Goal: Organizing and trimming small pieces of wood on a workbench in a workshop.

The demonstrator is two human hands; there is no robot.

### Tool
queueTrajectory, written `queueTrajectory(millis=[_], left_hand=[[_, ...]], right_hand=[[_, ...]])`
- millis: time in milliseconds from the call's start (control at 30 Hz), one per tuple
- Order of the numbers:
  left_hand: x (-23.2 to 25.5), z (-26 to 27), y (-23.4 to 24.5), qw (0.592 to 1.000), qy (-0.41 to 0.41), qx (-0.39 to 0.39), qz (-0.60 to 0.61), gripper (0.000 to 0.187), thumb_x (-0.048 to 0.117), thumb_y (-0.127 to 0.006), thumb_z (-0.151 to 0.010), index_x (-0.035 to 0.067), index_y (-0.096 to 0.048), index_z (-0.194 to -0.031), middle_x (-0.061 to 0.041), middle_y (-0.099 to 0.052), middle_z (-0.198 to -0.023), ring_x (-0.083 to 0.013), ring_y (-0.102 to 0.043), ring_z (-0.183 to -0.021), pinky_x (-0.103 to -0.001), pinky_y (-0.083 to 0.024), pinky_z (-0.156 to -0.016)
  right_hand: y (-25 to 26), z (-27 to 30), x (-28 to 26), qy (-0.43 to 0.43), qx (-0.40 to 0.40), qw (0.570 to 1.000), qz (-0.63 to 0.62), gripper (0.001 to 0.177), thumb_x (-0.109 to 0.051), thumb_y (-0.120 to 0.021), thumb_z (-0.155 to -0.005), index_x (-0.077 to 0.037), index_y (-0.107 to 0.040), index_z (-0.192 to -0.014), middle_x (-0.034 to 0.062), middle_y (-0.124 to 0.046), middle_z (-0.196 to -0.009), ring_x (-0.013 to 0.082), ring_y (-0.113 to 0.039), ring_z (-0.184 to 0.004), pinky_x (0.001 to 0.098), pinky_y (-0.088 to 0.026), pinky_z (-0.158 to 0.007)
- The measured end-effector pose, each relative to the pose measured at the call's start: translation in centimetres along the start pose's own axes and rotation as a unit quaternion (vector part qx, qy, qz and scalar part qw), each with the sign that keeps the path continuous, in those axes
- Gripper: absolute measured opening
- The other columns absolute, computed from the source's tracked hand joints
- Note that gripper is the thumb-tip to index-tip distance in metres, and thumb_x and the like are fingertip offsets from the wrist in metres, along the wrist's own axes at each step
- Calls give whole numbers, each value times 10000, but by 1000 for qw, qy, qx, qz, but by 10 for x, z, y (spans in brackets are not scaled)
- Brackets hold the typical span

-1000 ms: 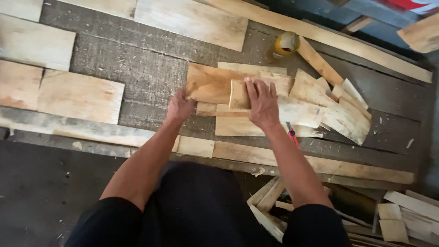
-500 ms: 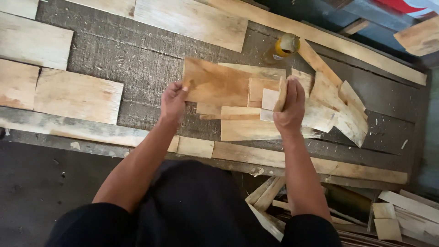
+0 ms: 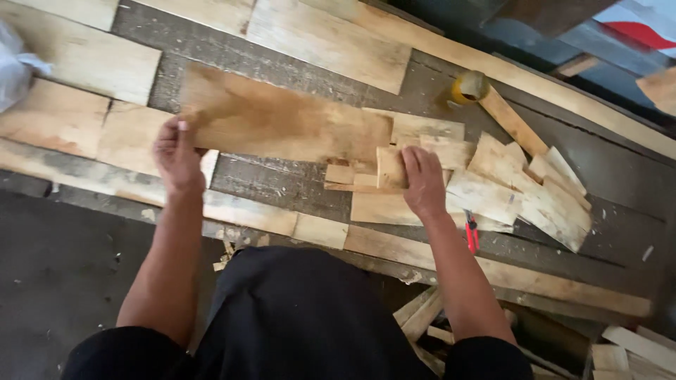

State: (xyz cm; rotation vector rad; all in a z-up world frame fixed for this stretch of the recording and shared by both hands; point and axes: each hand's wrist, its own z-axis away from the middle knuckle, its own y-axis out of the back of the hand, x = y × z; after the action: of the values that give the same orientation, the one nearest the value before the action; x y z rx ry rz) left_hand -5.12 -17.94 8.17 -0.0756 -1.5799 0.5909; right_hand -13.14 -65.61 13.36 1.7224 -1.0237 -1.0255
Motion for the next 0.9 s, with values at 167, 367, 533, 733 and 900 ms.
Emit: queueTrajectory(millis=[167, 367, 533, 733, 900], left_hand=[[20, -16, 65, 996, 0, 76, 42, 104, 189, -625, -1127, 98, -669, -1150, -68, -742, -1080, -174, -734, -919, -350, -657, -780], [20, -16, 118, 989, 19, 113, 88, 148, 226, -623, -1118, 117, -665, -1211, -44, -733, -1147, -182, -725, -982, -349, -637, -819], [3, -6, 126, 965, 117, 232, 36, 189, 273, -658, -1020, 190, -678, -1189, 21, -736, -1143, -169, -709, -1058, -384, -625, -891], [-55, -1, 145, 974, 159, 156, 27, 184, 288, -646, -1056, 172, -678, -1195, 16, -710, -1081, -133, -676, -913, -358, -566, -769], [-49, -14, 137, 966, 180, 181, 27, 101, 201, -650, -1017, 162, -602, -1097, -27, -711, -961, -147, -684, -815, -336, -599, -690]], right_hand=[[-34, 7, -1, -8, -126, 990, 59, 845, -77, -772, -701, -57, -461, -1486, 164, -517, -1423, 356, -462, -1375, 513, -315, -1199], [-26, -6, -23, -20, -221, 975, 35, 1077, -463, -881, -602, -81, -414, -1494, 173, -466, -1464, 361, -388, -1405, 553, -244, -1157], [-61, -4, -8, -40, -188, 981, -38, 531, -423, -691, -917, -188, -617, -1387, 118, -626, -1428, 312, -571, -1347, 444, -438, -1162], [-112, -9, -32, -242, 35, 934, -261, 355, -315, -543, -1126, -15, -641, -1289, 115, -675, -1149, 216, -620, -1037, 344, -485, -901], [-157, -13, -43, -391, 88, 768, -499, 140, -129, -565, -1061, -50, -654, -1136, -72, -580, -922, 39, -475, -820, 226, -410, -718]])
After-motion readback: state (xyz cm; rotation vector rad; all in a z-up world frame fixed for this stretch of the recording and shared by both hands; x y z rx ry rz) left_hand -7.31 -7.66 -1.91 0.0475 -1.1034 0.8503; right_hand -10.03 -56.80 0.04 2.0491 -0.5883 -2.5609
